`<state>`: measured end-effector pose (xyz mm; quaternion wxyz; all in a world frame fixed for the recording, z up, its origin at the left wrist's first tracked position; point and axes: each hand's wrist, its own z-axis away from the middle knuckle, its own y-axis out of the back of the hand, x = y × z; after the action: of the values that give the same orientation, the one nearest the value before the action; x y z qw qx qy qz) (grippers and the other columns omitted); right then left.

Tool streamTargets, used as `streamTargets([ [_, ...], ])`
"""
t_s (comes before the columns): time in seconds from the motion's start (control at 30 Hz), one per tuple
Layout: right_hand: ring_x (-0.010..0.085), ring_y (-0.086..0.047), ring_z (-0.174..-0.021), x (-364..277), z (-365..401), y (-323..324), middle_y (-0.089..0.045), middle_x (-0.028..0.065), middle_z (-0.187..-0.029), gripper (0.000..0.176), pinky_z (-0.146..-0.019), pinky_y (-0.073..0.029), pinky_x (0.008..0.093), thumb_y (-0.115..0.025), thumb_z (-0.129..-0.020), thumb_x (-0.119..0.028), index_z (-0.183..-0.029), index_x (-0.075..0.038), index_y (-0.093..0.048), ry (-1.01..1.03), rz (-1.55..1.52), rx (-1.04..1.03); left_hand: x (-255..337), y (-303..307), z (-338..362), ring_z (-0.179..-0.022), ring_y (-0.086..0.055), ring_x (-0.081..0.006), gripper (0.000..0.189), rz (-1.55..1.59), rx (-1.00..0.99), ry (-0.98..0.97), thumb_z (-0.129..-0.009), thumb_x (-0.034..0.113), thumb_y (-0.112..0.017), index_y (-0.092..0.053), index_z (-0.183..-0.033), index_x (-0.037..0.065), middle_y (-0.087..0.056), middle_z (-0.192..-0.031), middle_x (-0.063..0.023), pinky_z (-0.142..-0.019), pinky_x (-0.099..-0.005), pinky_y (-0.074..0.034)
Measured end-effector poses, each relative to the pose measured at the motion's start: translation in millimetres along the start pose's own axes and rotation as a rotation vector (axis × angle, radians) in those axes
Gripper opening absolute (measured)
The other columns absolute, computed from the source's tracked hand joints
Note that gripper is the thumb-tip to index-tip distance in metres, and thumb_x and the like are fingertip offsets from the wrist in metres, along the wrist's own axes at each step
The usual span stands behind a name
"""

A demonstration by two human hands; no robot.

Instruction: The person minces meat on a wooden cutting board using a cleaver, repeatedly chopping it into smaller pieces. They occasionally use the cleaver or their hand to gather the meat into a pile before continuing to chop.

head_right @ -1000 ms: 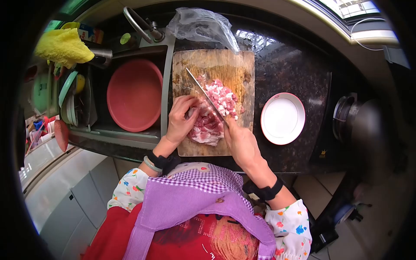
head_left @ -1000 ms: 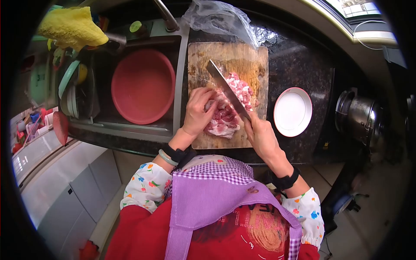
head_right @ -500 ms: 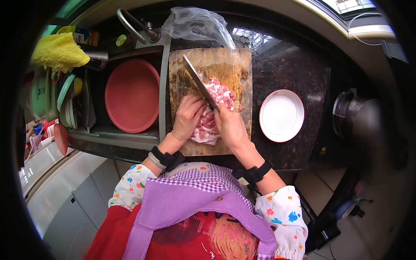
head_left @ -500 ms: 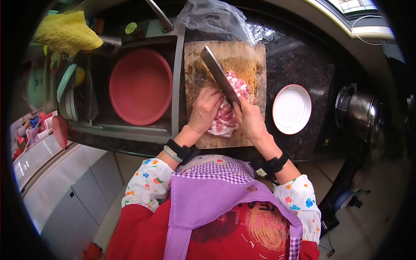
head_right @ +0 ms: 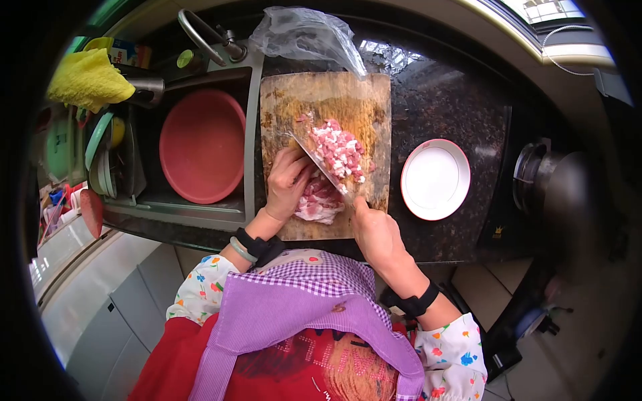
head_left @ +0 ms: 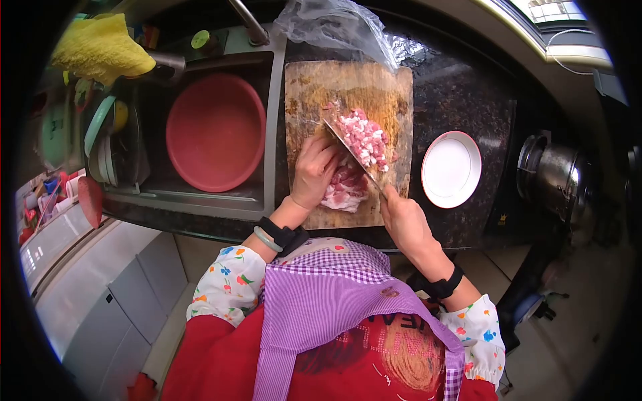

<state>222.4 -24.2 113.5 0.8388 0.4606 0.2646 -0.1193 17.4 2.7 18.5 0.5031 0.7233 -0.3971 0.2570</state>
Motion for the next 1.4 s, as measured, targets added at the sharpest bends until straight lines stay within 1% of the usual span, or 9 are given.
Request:
streamTargets([
  [0.13, 0.0466, -0.062, -0.07, -10.3, -50.6, -23.7, -0.061, 0.0263, -0.07, 0.01, -0.06, -0.048, 0.0536, -0.052, -0.092, -0.009, -0.096, -0.001, -0.049, -0.031, 0.008, 0.075, -1.4, -5.3, -0.9, -0.099, -0.06, -0.0354, 0.02, -0.012, 0.026, 0.015, -0.076, -0.005, -0.068, -0.066, -0.095, -0.003, -0.064, -0.099, -0.0154, -0.084, -0.0404, -0.05],
  [0.3, 0.047, -0.062, -0.074, -7.0, -80.9, -18.1, -0.059, 0.0293, -0.071, 0.012, -0.061, -0.047, 0.053, -0.055, -0.094, -0.01, -0.098, 0.002, -0.054, 0.194, -0.312, 0.295, 4.1, 6.8, -3.8, -0.098, -0.06, -0.0361, 0.019, -0.01, -0.085, -0.002, -0.08, -0.004, -0.067, -0.065, -0.098, -0.003, -0.065, -0.099, -0.0159, -0.085, -0.0408, -0.05],
  [0.47, 0.0473, -0.062, -0.073, -11.1, -26.8, 12.2, -0.057, 0.0296, -0.069, 0.011, -0.059, -0.046, 0.0526, -0.056, -0.094, -0.01, -0.098, 0.0, -0.054, 0.079, -0.206, 0.203, 3.2, 22.8, 2.8, -0.101, -0.062, -0.0346, 0.021, -0.028, -0.006, 0.028, -0.081, -0.004, -0.066, -0.066, -0.103, -0.003, -0.067, -0.103, -0.0161, -0.088, -0.0402, -0.049],
  [0.53, 0.0474, -0.061, -0.071, -16.0, -8.9, 24.1, -0.057, 0.0284, -0.067, 0.011, -0.059, -0.046, 0.0534, -0.055, -0.094, -0.01, -0.095, -0.001, -0.05, -0.041, -0.123, 0.022, 3.5, 23.3, 1.5, -0.101, -0.062, -0.0339, 0.021, -0.029, 0.014, 0.061, -0.081, -0.005, -0.066, -0.066, -0.102, -0.003, -0.067, -0.104, -0.0153, -0.086, -0.0397, -0.05],
  [0.67, 0.0478, -0.06, -0.07, -10.8, 9.6, 19.6, -0.056, 0.028, -0.066, 0.011, -0.059, -0.047, 0.054, -0.055, -0.093, -0.01, -0.095, -0.001, -0.047, -0.041, -0.016, -0.045, 1.3, 12.0, 1.6, -0.099, -0.061, -0.0334, 0.022, 0.053, -0.009, 0.095, -0.078, -0.007, -0.068, -0.066, -0.099, -0.002, -0.064, -0.103, -0.0145, -0.083, -0.0384, -0.05],
  [0.93, 0.0486, -0.061, -0.069, -17.7, -23.2, -14.1, -0.06, 0.0286, -0.067, 0.012, -0.061, -0.048, 0.0565, -0.051, -0.093, -0.01, -0.1, -0.001, -0.046, -0.053, -0.026, -0.008, -2.4, 3.8, 0.3, -0.098, -0.06, -0.0354, 0.024, -0.021, -0.036, 0.019, -0.074, -0.008, -0.067, -0.065, -0.097, -0.003, -0.063, -0.101, -0.0154, -0.082, -0.0397, -0.05],
  [1.1, 0.0504, -0.061, -0.07, -28.6, -99.9, -37.8, -0.059, 0.0303, -0.067, 0.012, -0.061, -0.047, 0.0574, -0.051, -0.095, -0.012, -0.097, 0.0, -0.052, 0.107, -0.164, 0.327, -2.8, 6.9, 1.2, -0.098, -0.06, -0.0356, 0.024, -0.028, -0.091, -0.015, -0.073, -0.008, -0.066, -0.065, -0.097, -0.003, -0.063, -0.101, -0.0157, -0.084, -0.0397, -0.05],
  [1.2, 0.0475, -0.063, -0.079, -16.5, -102.7, -24.3, -0.061, 0.03, -0.078, 0.016, -0.063, -0.049, 0.0499, -0.056, -0.094, -0.01, -0.106, 0.001, -0.058, 0.209, -0.314, 0.396, -1.1, 12.7, -1.0, -0.101, -0.06, -0.0345, 0.021, -0.01, -0.14, -0.022, -0.077, -0.006, -0.066, -0.067, -0.098, -0.003, -0.064, -0.104, -0.0152, -0.087, -0.0399, -0.05],
  [1.4, 0.0472, -0.061, -0.08, -12.2, -58.2, 2.1, -0.059, 0.0304, -0.08, 0.017, -0.062, -0.048, 0.0476, -0.058, -0.093, -0.006, -0.108, 0.0, -0.058, 0.182, -0.336, 0.298, 8.0, 23.9, 2.5, -0.106, -0.057, -0.0347, 0.023, -0.076, -0.041, 0.035, -0.076, 0.005, -0.074, -0.068, -0.098, -0.001, -0.064, -0.109, -0.0144, -0.091, -0.0424, -0.047],
])
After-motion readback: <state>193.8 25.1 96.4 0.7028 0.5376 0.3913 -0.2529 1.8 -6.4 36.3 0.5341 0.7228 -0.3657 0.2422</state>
